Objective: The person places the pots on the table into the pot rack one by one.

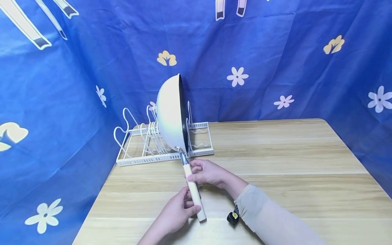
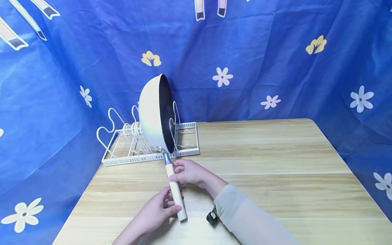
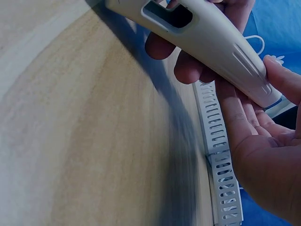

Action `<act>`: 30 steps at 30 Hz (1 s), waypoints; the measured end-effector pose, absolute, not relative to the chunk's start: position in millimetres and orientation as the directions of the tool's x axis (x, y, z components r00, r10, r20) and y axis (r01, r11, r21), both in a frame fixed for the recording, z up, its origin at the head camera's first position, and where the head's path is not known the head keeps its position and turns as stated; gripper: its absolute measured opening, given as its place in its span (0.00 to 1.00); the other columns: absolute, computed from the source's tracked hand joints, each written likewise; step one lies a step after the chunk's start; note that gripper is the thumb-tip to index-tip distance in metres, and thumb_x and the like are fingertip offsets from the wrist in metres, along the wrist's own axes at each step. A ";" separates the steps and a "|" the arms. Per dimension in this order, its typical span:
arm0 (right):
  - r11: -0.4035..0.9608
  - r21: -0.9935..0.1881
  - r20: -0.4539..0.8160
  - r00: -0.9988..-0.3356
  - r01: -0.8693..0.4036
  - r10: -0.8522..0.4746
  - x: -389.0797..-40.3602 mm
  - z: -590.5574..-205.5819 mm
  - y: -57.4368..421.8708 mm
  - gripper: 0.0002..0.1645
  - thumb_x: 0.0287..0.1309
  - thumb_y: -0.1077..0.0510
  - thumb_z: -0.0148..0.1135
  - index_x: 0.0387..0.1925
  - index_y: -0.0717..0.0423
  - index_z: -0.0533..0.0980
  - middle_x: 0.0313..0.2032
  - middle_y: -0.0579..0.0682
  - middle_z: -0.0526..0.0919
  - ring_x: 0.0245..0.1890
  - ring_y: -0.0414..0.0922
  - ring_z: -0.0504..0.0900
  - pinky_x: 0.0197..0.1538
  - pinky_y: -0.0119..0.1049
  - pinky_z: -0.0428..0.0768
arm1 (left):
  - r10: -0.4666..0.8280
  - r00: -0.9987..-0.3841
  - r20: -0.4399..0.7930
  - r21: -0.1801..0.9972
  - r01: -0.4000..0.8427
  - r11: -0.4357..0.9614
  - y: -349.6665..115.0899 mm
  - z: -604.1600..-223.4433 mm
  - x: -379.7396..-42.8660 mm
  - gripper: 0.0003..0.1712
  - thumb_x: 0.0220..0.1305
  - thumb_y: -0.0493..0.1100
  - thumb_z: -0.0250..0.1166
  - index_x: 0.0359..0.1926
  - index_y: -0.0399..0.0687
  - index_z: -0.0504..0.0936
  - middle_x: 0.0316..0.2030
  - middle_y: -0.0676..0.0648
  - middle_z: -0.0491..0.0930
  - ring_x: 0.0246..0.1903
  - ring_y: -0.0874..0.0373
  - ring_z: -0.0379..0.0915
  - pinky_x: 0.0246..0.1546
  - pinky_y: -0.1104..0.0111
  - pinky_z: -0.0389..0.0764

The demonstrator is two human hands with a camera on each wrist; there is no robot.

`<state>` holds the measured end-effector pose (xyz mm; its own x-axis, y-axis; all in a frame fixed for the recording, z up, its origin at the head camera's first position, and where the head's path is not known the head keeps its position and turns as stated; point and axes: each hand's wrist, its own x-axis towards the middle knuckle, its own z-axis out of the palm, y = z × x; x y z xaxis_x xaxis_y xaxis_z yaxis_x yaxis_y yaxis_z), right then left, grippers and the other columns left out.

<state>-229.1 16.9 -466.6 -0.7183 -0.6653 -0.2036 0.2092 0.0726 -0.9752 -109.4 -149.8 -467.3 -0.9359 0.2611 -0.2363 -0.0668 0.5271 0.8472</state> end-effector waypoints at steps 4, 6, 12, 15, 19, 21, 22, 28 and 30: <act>0.079 -0.976 -0.205 -0.732 0.203 -0.650 -228.6 -468.1 15.8 0.37 0.57 0.66 0.69 0.67 0.62 0.66 0.47 0.58 0.86 0.38 0.41 0.86 0.48 0.37 0.87 | 0.262 -0.939 -0.225 0.839 -0.051 0.541 -149.8 -467.0 -110.4 0.45 0.60 0.46 0.72 0.71 0.32 0.62 0.58 0.35 0.80 0.51 0.48 0.85 0.46 0.67 0.87; 0.084 -0.977 -0.205 -0.738 0.198 -0.643 -228.5 -469.1 15.9 0.38 0.57 0.66 0.69 0.68 0.63 0.66 0.46 0.57 0.85 0.37 0.42 0.86 0.48 0.38 0.88 | 0.258 -0.940 -0.221 0.837 -0.047 0.545 -149.3 -467.1 -110.8 0.44 0.59 0.45 0.73 0.70 0.32 0.63 0.56 0.37 0.81 0.50 0.50 0.85 0.44 0.69 0.87; 0.148 -0.974 -0.226 -0.732 0.171 -0.642 -225.8 -462.9 21.6 0.35 0.62 0.63 0.65 0.69 0.62 0.66 0.49 0.58 0.83 0.39 0.44 0.86 0.51 0.41 0.88 | 0.223 -0.958 -0.180 0.744 0.016 0.669 -147.0 -463.2 -109.2 0.40 0.58 0.50 0.74 0.66 0.36 0.69 0.50 0.44 0.86 0.42 0.60 0.86 0.43 0.66 0.86; 0.188 -0.973 -0.228 -0.718 0.137 -0.657 -223.3 -455.4 27.8 0.33 0.66 0.59 0.63 0.70 0.62 0.66 0.52 0.59 0.81 0.42 0.47 0.87 0.52 0.44 0.87 | 0.212 -0.972 -0.106 0.632 0.099 0.769 -145.6 -459.8 -107.6 0.36 0.57 0.54 0.74 0.60 0.39 0.76 0.44 0.48 0.89 0.38 0.60 0.86 0.43 0.59 0.86; 0.256 -0.966 -0.212 -0.701 0.043 -0.681 -217.1 -445.8 38.5 0.33 0.69 0.54 0.61 0.71 0.60 0.65 0.54 0.59 0.81 0.46 0.51 0.86 0.52 0.46 0.87 | 0.200 -0.980 0.001 0.436 0.180 0.882 -144.2 -455.7 -104.9 0.24 0.55 0.59 0.73 0.46 0.50 0.82 0.35 0.56 0.90 0.34 0.59 0.85 0.33 0.63 0.82; 0.292 -0.956 -0.206 -0.689 -0.008 -0.695 -212.6 -441.7 45.2 0.33 0.70 0.53 0.60 0.71 0.58 0.65 0.54 0.59 0.81 0.47 0.55 0.86 0.50 0.48 0.88 | 0.195 -0.980 0.036 0.359 0.195 0.913 -143.8 -453.8 -102.7 0.21 0.55 0.60 0.73 0.41 0.54 0.81 0.33 0.58 0.89 0.32 0.59 0.85 0.29 0.65 0.79; 0.314 -0.948 -0.199 -0.684 -0.046 -0.702 -210.2 -440.0 48.9 0.32 0.70 0.52 0.59 0.71 0.57 0.66 0.55 0.58 0.81 0.47 0.56 0.85 0.49 0.49 0.88 | 0.194 -0.980 0.049 0.330 0.199 0.923 -143.9 -452.9 -101.4 0.20 0.55 0.61 0.73 0.39 0.55 0.81 0.33 0.59 0.89 0.32 0.58 0.85 0.28 0.65 0.78; 0.523 -0.765 -0.106 -0.727 -0.376 -0.679 -194.7 -431.0 80.4 0.28 0.75 0.47 0.51 0.71 0.48 0.68 0.57 0.49 0.83 0.56 0.46 0.82 0.64 0.45 0.80 | 0.187 -0.978 0.088 0.234 0.202 0.951 -144.5 -445.2 -95.0 0.22 0.58 0.60 0.71 0.44 0.52 0.83 0.37 0.57 0.89 0.34 0.55 0.86 0.31 0.61 0.81; 0.585 -0.696 -0.090 -0.758 -0.417 -0.646 -187.4 -427.2 93.1 0.27 0.75 0.46 0.49 0.71 0.46 0.67 0.59 0.48 0.83 0.61 0.45 0.80 0.68 0.48 0.76 | 0.183 -0.976 0.117 0.210 0.204 0.956 -145.7 -442.6 -94.7 0.24 0.60 0.60 0.69 0.48 0.49 0.83 0.38 0.56 0.90 0.36 0.54 0.86 0.37 0.58 0.82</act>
<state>-187.4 93.1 -427.2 -0.7577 -0.6464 -0.0896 -0.4166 0.5848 -0.6960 -94.7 -145.7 -442.6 -0.9761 0.1829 0.1175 0.2045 0.9560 0.2103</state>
